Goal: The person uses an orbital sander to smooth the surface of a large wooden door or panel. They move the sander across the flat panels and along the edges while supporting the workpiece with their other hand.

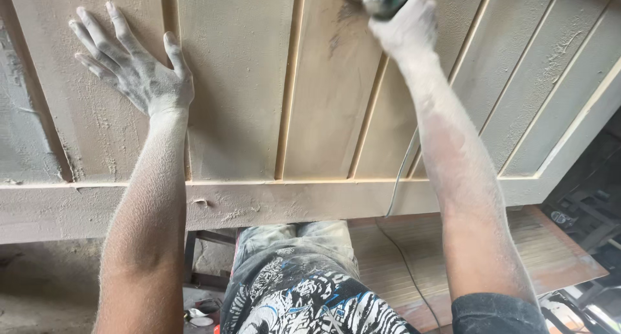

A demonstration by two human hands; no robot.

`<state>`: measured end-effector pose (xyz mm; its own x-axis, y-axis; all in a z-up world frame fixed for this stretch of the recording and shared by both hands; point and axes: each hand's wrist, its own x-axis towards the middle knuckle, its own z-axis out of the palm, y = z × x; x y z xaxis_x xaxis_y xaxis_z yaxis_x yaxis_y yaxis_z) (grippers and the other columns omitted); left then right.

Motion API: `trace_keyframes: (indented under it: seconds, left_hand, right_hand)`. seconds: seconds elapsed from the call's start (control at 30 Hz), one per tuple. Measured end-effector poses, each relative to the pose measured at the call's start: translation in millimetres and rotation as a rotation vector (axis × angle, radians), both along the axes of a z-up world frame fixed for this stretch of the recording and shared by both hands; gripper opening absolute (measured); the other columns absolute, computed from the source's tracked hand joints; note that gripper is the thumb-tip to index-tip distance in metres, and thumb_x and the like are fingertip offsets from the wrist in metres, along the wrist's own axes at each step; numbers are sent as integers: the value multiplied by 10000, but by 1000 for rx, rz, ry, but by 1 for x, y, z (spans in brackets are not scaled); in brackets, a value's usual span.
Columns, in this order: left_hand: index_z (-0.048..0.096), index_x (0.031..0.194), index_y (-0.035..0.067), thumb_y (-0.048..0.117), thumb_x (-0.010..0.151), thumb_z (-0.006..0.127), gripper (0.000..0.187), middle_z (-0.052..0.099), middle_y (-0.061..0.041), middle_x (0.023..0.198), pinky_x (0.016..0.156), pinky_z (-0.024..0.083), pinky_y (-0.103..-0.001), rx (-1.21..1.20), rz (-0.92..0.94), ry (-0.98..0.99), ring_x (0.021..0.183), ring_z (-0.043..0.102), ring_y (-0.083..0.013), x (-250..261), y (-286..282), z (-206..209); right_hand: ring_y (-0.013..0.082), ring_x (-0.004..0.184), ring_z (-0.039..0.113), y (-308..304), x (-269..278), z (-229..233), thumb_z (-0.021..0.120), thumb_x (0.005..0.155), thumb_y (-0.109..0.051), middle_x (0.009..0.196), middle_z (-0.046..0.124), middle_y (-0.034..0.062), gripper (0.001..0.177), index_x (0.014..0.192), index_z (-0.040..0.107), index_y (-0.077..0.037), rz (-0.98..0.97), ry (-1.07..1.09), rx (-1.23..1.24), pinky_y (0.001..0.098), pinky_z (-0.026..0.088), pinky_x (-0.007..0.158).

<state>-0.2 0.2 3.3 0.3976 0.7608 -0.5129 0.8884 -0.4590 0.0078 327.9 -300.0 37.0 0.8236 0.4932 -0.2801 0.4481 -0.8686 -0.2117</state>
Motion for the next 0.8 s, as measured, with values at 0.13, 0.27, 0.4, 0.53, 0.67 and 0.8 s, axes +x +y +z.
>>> trace_keyframes:
  seconds: [0.13, 0.27, 0.4, 0.53, 0.67, 0.8]
  left_hand:
    - [40, 1716, 217, 699, 1131, 216, 778, -11, -144, 1772, 1384, -10, -619, 4, 7, 12, 1677, -21, -331, -1, -3, 2]
    - [54, 1717, 233, 685, 1158, 244, 743, -6, -150, 1767, 1382, -3, -619, 32, -7, -18, 1675, -18, -329, 7, 5, 1]
    - [65, 1721, 223, 685, 1148, 216, 751, 6, -156, 1769, 1388, 1, -609, -9, -4, -15, 1689, -10, -348, -2, 0, 4]
    - [63, 1718, 216, 644, 1130, 212, 742, 3, -166, 1776, 1368, 0, -588, 19, 7, -17, 1660, -6, -334, 1, 1, 2]
    - [40, 1707, 207, 665, 1128, 192, 753, -13, -197, 1765, 1396, -5, -596, -12, 19, 3, 1657, -15, -340, -4, 1, -7]
    - [-22, 1722, 72, 673, 1098, 144, 882, -48, -266, 1758, 1367, -17, -590, -49, 3, 133, 1643, -33, -424, -14, -1, -32]
  right_hand:
    - [284, 978, 753, -23, 21, -13, 923, 795, -340, 1071, 733, 159, 678, 1258, 526, -43, -104, 27, -2, 412, 621, 843]
    - [275, 1018, 749, -37, 13, 3, 913, 810, -294, 1115, 726, 155, 755, 1348, 463, -13, -212, 59, 18, 387, 623, 881]
    - [288, 999, 732, -60, -65, 46, 868, 774, -274, 1156, 669, 186, 812, 1383, 399, -10, -280, 254, 9, 391, 641, 824]
    - [336, 860, 741, -99, -154, 64, 857, 805, -360, 975, 696, 214, 682, 1227, 445, -18, 8, 299, -260, 451, 627, 730]
    - [360, 867, 732, -136, -179, 62, 868, 783, -370, 934, 705, 194, 651, 1204, 476, -66, 65, 288, -319, 482, 613, 749]
    - [356, 857, 717, -134, -123, 43, 875, 794, -375, 968, 668, 227, 796, 1307, 402, 7, -39, 242, -384, 466, 633, 675]
